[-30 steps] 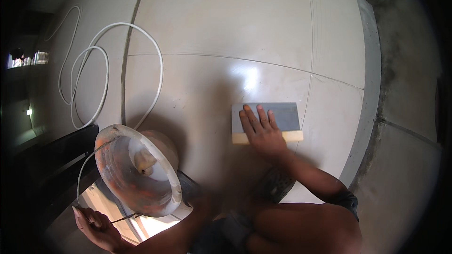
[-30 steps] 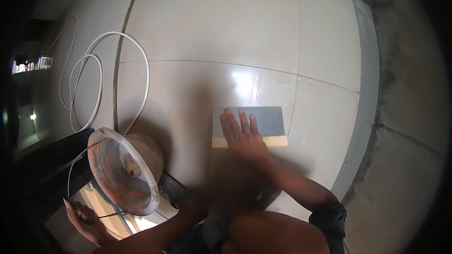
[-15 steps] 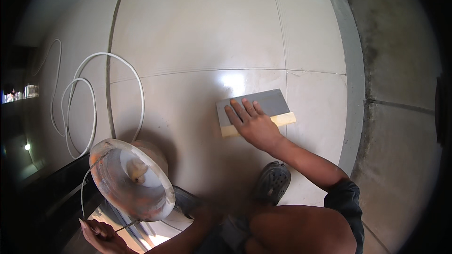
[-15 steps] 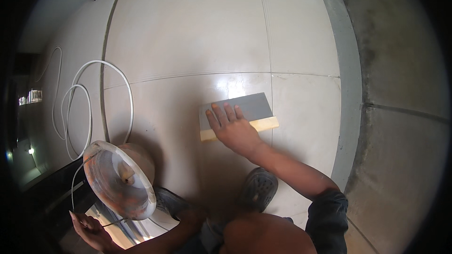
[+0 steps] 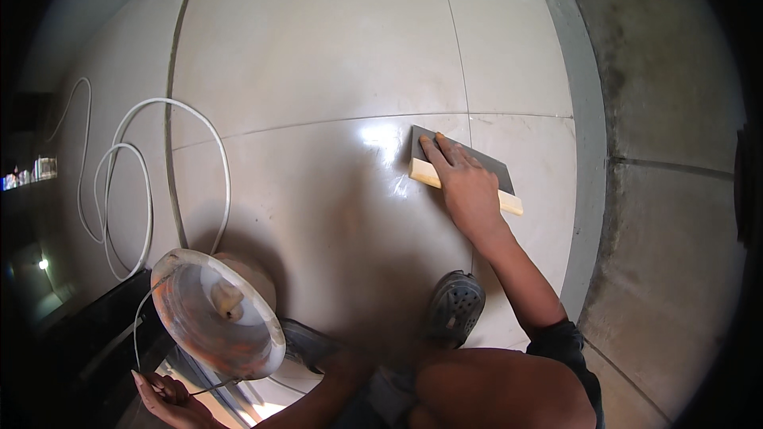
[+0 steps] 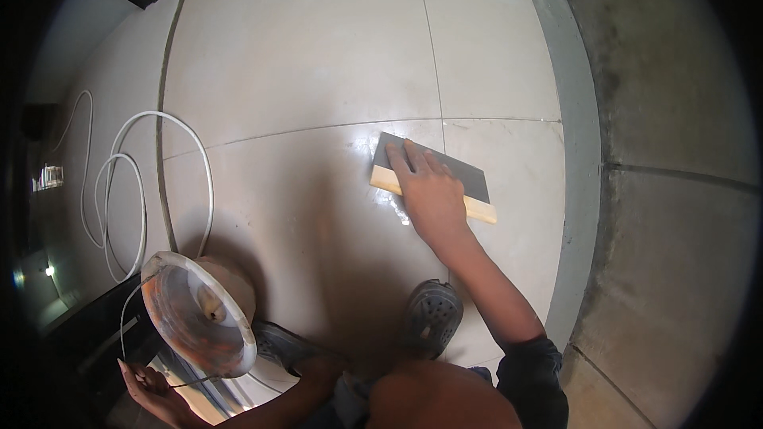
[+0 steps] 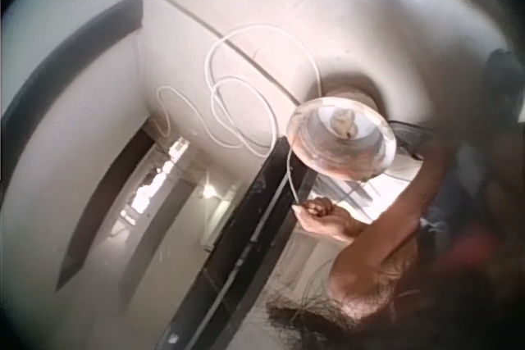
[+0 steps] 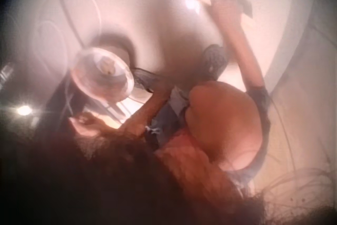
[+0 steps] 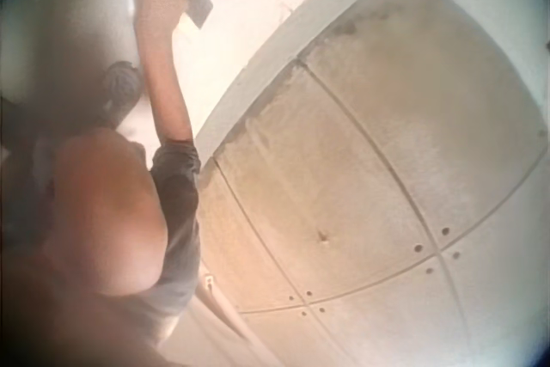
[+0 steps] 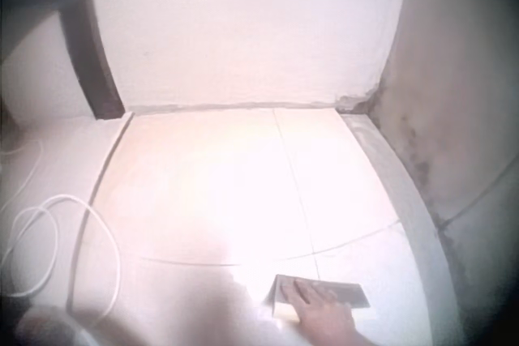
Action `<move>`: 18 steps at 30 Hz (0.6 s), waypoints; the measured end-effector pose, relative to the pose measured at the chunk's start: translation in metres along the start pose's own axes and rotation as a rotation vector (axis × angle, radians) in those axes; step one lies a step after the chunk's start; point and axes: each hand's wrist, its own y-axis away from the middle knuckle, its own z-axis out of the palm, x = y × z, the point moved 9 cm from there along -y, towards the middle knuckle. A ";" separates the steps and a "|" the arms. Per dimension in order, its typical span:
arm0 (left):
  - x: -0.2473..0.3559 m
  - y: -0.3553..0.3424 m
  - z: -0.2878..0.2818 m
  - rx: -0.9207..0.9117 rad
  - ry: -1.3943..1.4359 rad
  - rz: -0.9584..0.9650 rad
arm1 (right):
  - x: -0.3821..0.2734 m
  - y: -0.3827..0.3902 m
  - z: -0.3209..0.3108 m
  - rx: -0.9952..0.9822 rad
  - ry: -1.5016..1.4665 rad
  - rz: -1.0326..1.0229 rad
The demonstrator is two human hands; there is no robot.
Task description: The person kneels on a tiled floor and uses a sanding block to sand the surface. They move a white cable aside to reach the area and continue sanding different sections of the floor.
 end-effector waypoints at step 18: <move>0.073 -0.024 0.032 0.023 0.587 -0.531 | 0.074 0.037 0.009 0.135 -0.050 0.105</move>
